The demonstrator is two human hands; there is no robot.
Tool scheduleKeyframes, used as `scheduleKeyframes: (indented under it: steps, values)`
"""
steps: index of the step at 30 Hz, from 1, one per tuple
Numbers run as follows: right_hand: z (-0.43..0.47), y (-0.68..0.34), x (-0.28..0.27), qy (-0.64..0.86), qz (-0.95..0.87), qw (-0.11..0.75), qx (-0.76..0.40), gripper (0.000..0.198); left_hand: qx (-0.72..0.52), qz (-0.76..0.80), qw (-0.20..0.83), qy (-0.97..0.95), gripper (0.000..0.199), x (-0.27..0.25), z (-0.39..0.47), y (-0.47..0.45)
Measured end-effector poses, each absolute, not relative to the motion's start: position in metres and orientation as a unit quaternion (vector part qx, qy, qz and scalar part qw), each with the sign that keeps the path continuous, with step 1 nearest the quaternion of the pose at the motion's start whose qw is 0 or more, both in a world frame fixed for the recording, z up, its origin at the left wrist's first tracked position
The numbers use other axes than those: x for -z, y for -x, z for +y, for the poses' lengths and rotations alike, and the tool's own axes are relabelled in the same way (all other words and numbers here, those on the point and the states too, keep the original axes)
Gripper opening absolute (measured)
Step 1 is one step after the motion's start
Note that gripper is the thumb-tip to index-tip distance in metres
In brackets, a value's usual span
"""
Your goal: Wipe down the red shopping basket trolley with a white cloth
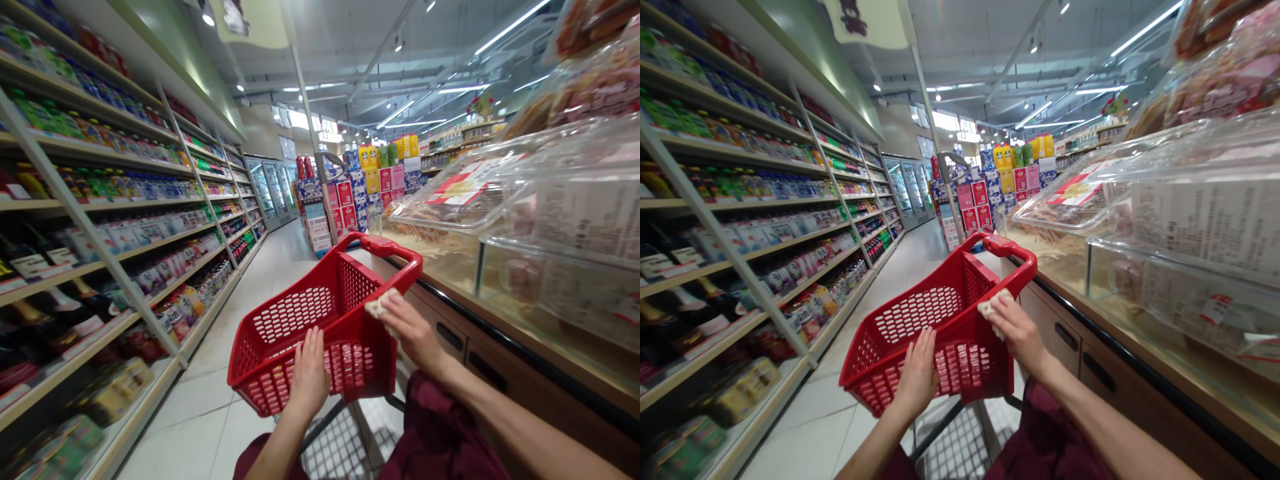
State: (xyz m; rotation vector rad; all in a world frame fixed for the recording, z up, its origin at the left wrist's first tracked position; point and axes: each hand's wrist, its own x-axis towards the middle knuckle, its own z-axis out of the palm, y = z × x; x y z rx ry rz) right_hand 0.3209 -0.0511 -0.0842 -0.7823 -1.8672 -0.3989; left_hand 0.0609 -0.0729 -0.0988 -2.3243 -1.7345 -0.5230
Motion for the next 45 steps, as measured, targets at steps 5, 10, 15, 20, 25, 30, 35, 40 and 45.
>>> scheduleKeyframes:
  steps: [5,10,15,20,25,30,35,40,45]
  values:
    - [-0.047,-0.335,0.094,0.342,-0.788,0.483,0.170,0.030,0.168,-0.589,0.098,0.785,0.076,0.099,-0.074,-0.061]
    - [-0.055,-0.345,0.098,0.336,-0.807,0.458,0.164,0.026,0.172,-0.586,0.103,0.785,0.075,0.099,-0.073,-0.061]
    - [-0.042,-0.354,0.063,0.377,-0.716,0.553,0.197,0.031,0.184,-0.587,0.111,0.781,0.078,0.103,-0.072,-0.061]
    - [-0.051,-0.354,0.089,0.362,-0.803,0.440,0.174,0.029,0.186,-0.586,0.107,0.781,0.078,0.104,-0.071,-0.061]
    - [-0.032,-0.376,0.036,0.410,-0.697,0.547,0.217,0.030,0.183,-0.592,0.104,0.778,0.075,0.100,-0.074,-0.063]
    - [-0.020,-0.350,0.030,0.390,-0.758,0.474,0.222,0.032,0.176,-0.602,0.113,0.771,0.073,0.102,-0.075,-0.065]
    - [-0.018,-0.346,0.035,0.342,-0.804,0.436,0.215,0.030,0.172,-0.603,0.135,0.767,0.075,0.106,-0.074,-0.064]
    - [-0.004,-0.368,0.020,0.455,-0.697,0.488,0.261,0.030,0.161,-0.610,0.142,0.763,0.076,0.107,-0.075,-0.068]
    - [-0.021,-0.330,0.043,0.335,-0.828,0.386,0.230,0.031,0.144,-0.610,0.152,0.764,0.076,0.105,-0.076,-0.070]
